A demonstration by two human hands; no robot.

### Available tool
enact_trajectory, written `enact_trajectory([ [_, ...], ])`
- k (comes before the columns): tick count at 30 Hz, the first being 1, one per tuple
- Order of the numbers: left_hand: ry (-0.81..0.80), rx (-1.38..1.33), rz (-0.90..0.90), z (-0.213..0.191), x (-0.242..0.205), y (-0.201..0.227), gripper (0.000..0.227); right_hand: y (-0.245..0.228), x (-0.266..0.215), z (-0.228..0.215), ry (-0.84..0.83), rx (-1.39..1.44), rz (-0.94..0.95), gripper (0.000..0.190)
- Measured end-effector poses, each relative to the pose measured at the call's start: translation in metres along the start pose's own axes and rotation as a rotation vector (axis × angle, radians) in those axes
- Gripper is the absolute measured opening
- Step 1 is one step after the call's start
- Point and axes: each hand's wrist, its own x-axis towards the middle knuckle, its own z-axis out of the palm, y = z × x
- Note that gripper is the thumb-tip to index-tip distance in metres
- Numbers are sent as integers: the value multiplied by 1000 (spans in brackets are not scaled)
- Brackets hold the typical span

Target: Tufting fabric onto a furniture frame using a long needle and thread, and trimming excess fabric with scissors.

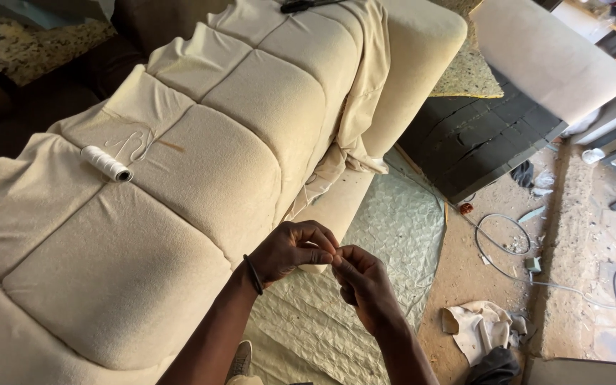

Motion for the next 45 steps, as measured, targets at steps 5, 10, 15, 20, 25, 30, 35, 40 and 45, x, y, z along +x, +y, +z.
enact_trajectory([
  [5,-32,10,14,-10,1,0,8,0,1,12,51,-56,-26,25],
  [10,-63,14,-14,-33,-1,-10,11,21,11,24,44,31,-12,24],
  [15,-52,-4,-94,-61,-11,-5,12,44,26,39,18,121,39,26],
  [20,-100,-166,-197,-81,-9,-33,14,88,34,42,128,214,39,24],
  [25,-160,-147,-253,-74,19,-70,12,86,26,20,168,299,87,17],
  [30,-124,-53,-296,-56,39,-78,14,83,36,-15,166,339,96,11],
  [35,248,0,-338,-47,55,-116,32,63,54,-48,141,69,169,14],
  [40,495,193,-437,-22,49,-124,36,65,67,-78,56,-24,187,15],
  [45,553,-26,-428,-9,36,-164,37,93,83,-90,-95,-59,263,17],
])
